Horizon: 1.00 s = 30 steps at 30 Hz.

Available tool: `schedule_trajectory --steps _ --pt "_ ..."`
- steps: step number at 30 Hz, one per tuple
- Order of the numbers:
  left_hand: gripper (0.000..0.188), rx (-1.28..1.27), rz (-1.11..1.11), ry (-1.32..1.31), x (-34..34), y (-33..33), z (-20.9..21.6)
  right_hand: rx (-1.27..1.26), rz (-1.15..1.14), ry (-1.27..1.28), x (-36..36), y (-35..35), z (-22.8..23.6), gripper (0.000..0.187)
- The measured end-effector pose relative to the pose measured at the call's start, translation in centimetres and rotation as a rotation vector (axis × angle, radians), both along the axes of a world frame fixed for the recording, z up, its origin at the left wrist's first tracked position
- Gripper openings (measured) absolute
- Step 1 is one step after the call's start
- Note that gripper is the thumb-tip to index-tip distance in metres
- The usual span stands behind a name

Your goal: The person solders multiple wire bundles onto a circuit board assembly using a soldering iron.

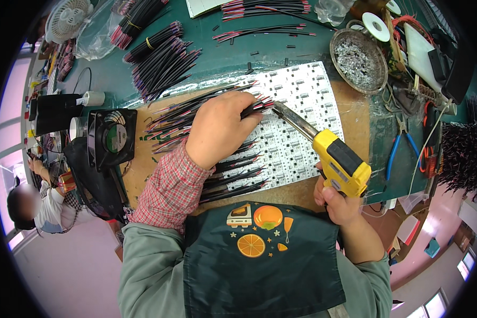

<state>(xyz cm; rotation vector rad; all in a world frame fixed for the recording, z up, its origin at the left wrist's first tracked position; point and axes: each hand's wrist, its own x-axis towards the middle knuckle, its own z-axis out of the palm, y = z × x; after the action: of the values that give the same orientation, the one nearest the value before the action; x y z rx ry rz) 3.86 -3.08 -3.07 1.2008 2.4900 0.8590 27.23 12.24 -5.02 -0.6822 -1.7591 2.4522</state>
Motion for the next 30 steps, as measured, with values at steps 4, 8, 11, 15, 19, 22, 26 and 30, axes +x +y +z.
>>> schedule_trajectory --steps 4,8,11,15,19,22,26,30 --pt "0.023 -0.033 0.019 0.009 0.0 0.1 -0.1 0.021 -0.013 0.004 -0.2 -0.1 0.1 0.046" --pt "0.021 -0.049 0.01 0.021 0.0 0.1 0.0 0.016 -0.007 -0.008 0.0 0.0 0.0 0.042" --pt "0.021 -0.045 0.012 0.028 0.0 0.1 -0.1 0.034 -0.017 -0.02 0.1 -0.1 -0.2 0.041" --pt "0.021 -0.044 0.016 0.04 0.0 0.1 -0.1 0.017 -0.018 -0.033 0.1 -0.1 -0.1 0.046" --pt "0.022 -0.053 0.025 0.024 -0.1 0.1 -0.2 -0.031 0.003 -0.004 0.1 0.1 -0.1 0.058" --pt "0.023 -0.059 0.027 0.012 -0.1 0.0 -0.3 -0.034 -0.032 -0.001 0.4 -0.1 -0.1 0.062" --pt "0.021 -0.021 0.007 -0.002 -0.4 0.0 -0.3 -0.013 -0.014 -0.026 0.8 -0.2 0.2 0.062" --pt "0.021 -0.044 -0.006 -0.062 -0.7 0.1 0.0 -0.019 -0.007 -0.004 0.6 -0.1 0.3 0.058"
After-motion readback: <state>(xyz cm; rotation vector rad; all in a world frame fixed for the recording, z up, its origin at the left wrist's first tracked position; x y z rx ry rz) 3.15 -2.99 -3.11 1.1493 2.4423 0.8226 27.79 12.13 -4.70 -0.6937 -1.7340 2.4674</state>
